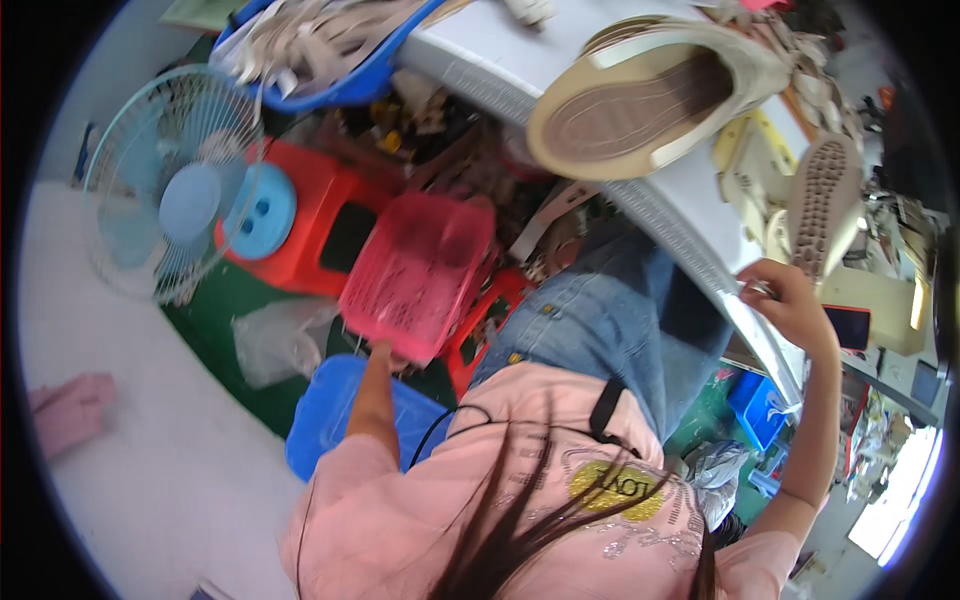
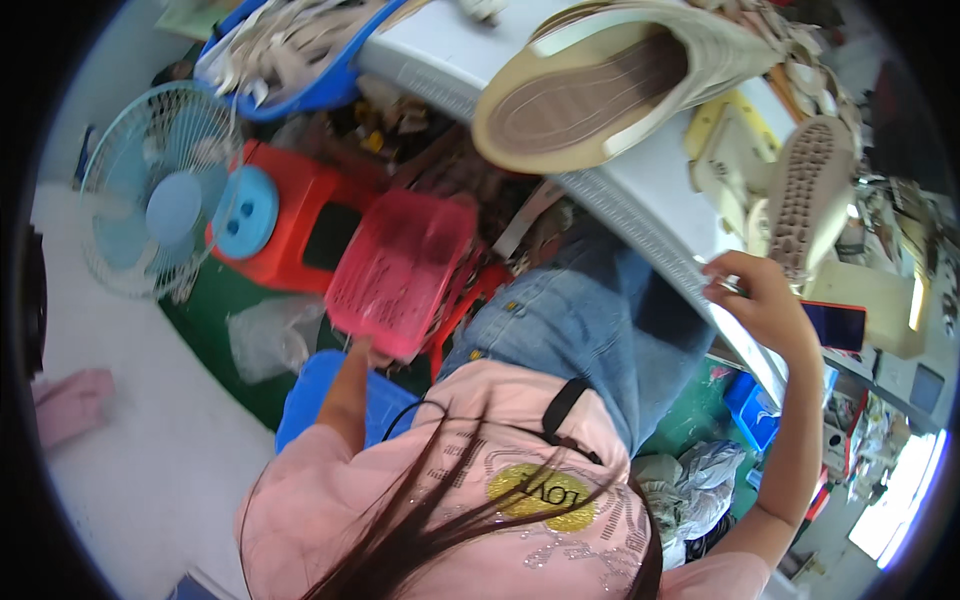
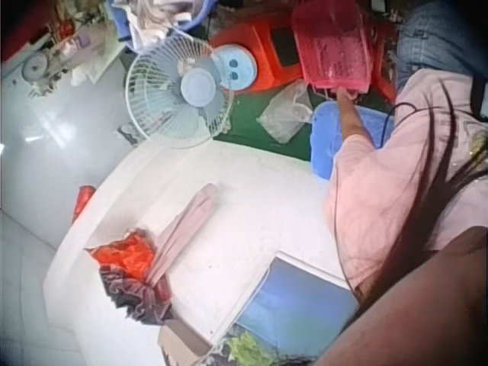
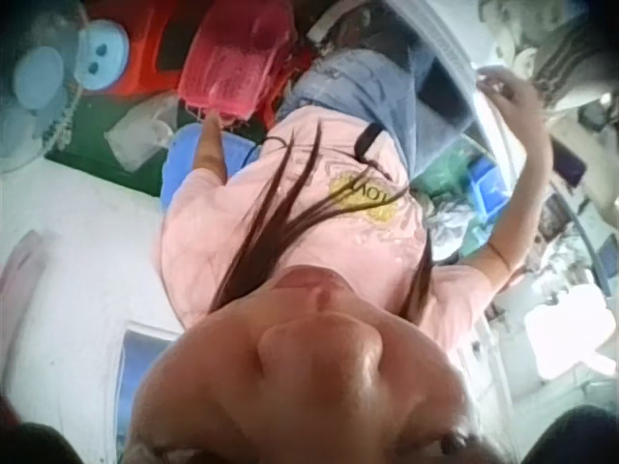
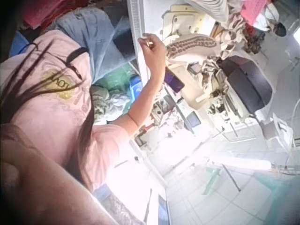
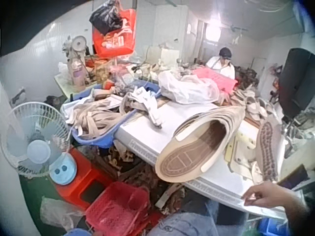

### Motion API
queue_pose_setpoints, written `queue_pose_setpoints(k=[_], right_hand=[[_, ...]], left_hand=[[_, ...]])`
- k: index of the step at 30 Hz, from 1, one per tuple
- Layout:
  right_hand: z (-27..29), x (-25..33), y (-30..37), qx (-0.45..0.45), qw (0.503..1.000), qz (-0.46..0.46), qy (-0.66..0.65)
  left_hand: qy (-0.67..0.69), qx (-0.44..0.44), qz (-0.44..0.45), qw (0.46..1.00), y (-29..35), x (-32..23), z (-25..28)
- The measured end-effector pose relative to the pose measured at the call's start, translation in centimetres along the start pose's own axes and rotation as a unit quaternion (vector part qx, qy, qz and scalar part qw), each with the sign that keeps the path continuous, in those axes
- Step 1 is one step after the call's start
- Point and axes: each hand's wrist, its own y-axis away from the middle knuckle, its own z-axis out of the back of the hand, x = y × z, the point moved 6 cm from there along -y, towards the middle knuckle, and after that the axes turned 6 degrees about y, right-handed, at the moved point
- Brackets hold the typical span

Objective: Stitching shoe components using an industrial sewing machine.

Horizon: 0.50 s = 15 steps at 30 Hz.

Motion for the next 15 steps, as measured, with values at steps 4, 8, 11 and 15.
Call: queue_pose_setpoints(k=[4,8,11,15], right_hand=[[2.9,0.2,-2.8,-0.080,0.996,0.035,0.006],[7.5,-1.2,-5.7,-0.318,0.918,-0.044,-0.234],[9.0,-6.1,-10.6,-0.501,0.751,-0.035,-0.428],[11.4,-15.6,-16.2,-0.696,0.604,-0.207,-0.329]], left_hand=[[-0.383,-0.454,-0.392,0.703,10.4,-6.1,-4.5],[-0.276,0.001,-0.718,0.639,24.0,-4.0,-21.9],[-0.203,0.237,-0.783,0.538,38.8,-0.2,-33.6],[-0.330,0.320,-0.855,0.239,53.2,4.0,-46.0]])
